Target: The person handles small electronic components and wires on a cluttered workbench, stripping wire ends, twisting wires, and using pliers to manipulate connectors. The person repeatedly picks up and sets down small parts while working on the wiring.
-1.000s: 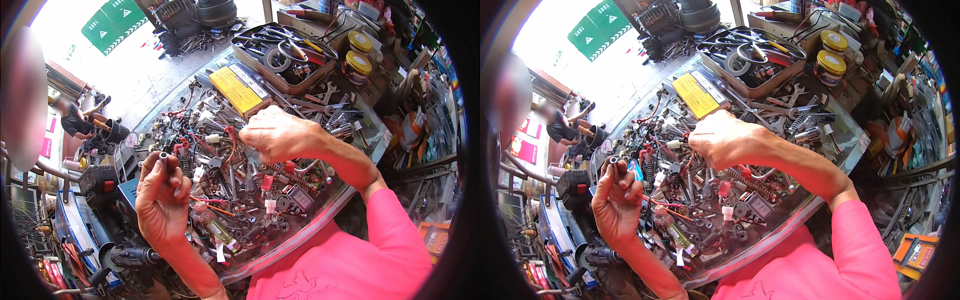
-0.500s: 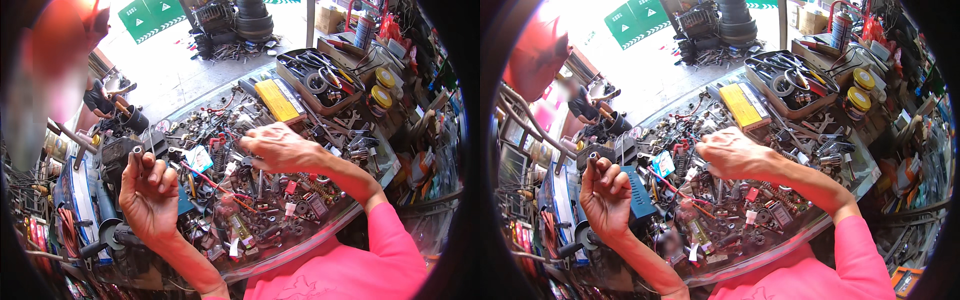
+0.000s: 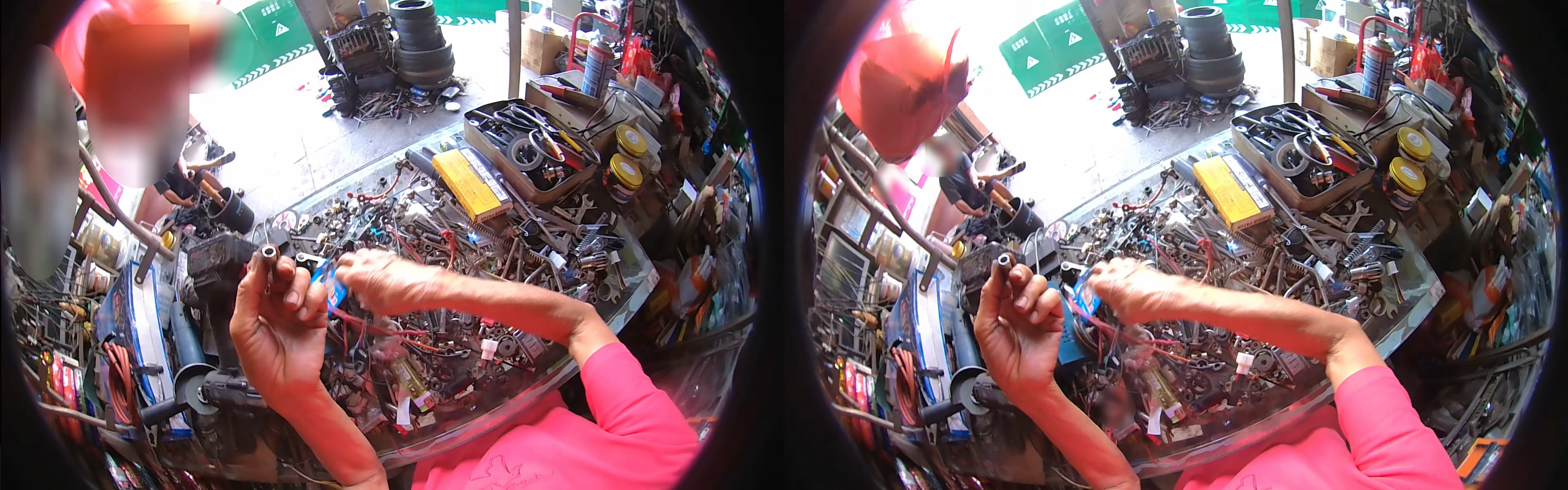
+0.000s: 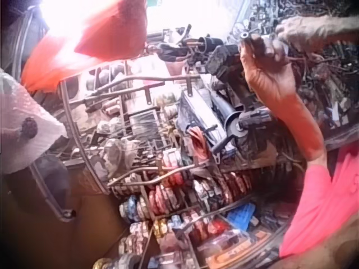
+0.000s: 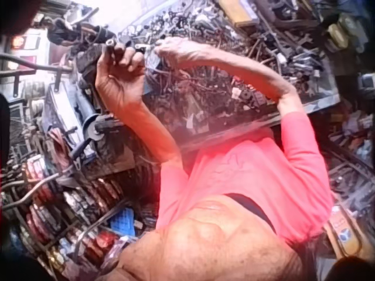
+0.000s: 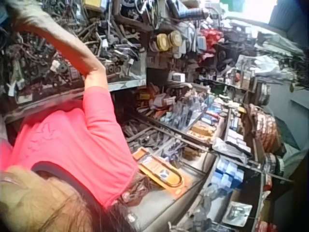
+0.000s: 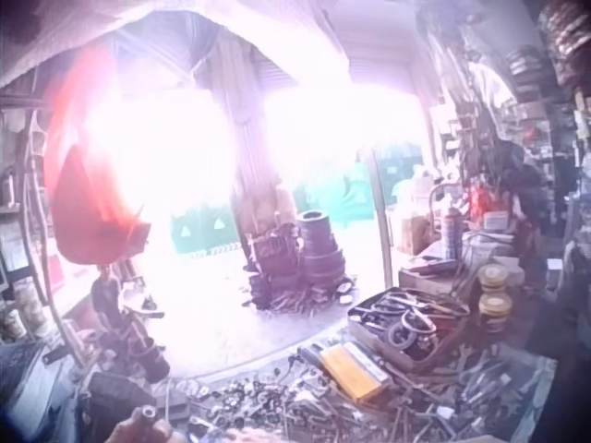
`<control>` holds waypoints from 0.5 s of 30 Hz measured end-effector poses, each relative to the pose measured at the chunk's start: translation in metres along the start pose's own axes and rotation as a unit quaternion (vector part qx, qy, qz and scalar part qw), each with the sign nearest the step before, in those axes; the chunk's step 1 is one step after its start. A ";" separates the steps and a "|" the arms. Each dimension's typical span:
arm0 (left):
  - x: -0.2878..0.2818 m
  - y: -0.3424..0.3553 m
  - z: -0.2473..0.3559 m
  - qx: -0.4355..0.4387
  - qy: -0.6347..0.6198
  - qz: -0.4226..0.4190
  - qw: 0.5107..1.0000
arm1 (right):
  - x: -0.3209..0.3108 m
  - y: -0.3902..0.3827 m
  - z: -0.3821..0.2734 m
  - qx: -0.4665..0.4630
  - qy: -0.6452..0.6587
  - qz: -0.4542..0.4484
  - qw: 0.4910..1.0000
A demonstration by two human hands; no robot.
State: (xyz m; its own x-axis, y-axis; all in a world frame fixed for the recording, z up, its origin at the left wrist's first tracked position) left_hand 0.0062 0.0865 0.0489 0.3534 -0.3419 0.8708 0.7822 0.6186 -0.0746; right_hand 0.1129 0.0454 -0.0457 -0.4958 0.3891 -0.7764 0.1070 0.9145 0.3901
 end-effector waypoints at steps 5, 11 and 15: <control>0.001 -0.001 0.001 -0.005 -0.008 0.000 1.000 | 0.013 0.002 -0.013 -0.025 -0.080 0.044 0.996; 0.001 -0.005 0.007 0.007 -0.010 -0.005 1.000 | -0.011 -0.011 -0.010 -0.028 -0.153 0.120 0.981; 0.001 -0.005 0.007 0.010 -0.015 -0.001 1.000 | -0.012 -0.033 0.018 0.028 -0.159 0.002 0.987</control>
State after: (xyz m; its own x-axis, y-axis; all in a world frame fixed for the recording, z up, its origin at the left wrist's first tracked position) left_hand -0.0013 0.0881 0.0535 0.3364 -0.3214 0.8852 0.7718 0.6327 -0.0636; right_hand 0.1305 0.0128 -0.0578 -0.2002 0.3992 -0.8947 0.1609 0.9142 0.3719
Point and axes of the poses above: each hand's wrist, its own y-axis towards the middle knuckle, its own x-axis out of the palm, z = x × y, the point moved 5 cm from there along y, towards the middle knuckle, and after that the axes turned 11 degrees about z, right-handed, at the moved point
